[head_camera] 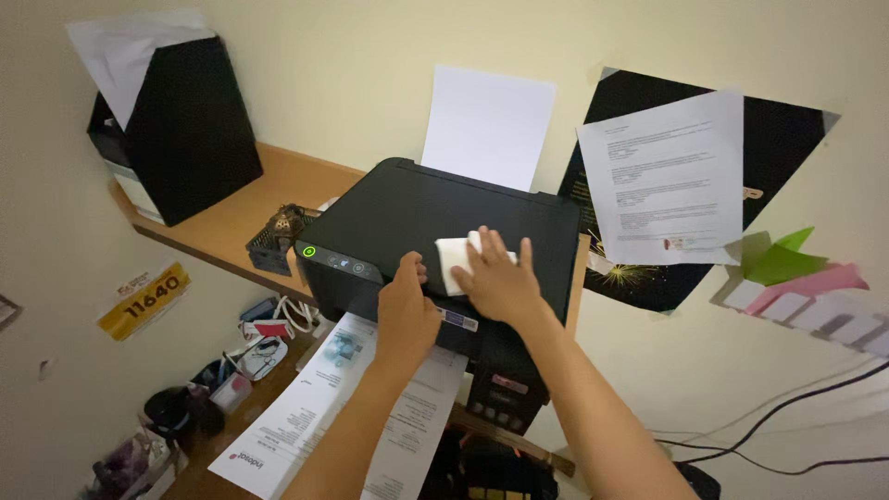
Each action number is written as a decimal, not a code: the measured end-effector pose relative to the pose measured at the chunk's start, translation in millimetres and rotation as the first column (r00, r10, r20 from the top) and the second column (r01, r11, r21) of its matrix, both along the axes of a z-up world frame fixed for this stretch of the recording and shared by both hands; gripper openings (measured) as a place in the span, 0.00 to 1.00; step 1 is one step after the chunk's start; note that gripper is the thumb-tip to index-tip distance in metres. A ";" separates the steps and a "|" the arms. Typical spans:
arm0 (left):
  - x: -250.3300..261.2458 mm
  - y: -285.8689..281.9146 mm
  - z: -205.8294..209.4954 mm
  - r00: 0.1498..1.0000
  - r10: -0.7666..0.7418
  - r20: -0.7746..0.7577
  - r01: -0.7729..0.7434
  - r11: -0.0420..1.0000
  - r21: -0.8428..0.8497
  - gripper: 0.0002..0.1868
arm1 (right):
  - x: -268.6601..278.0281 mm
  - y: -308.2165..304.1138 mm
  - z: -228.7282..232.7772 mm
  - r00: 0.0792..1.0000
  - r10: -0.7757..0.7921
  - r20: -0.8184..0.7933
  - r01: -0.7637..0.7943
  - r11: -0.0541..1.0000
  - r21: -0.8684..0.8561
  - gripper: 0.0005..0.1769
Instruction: The person refills the ink tanks of an Epson printer using a small bottle and a funnel, then wipes the printer exterior with a tissue. The person also moves a printed sheet aside and closes the ink access door.
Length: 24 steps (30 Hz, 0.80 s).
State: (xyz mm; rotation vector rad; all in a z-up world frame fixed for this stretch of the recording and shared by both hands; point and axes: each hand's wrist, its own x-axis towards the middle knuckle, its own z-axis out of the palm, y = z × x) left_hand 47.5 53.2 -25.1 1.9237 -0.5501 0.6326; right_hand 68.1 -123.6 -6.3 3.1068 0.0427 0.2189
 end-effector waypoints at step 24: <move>-8.9 -2.0 5.2 0.995 0.039 0.091 -0.062 0.962 0.265 0.34 | -21.2 -0.5 1.9 0.981 0.192 0.020 -0.193 0.976 0.098 0.32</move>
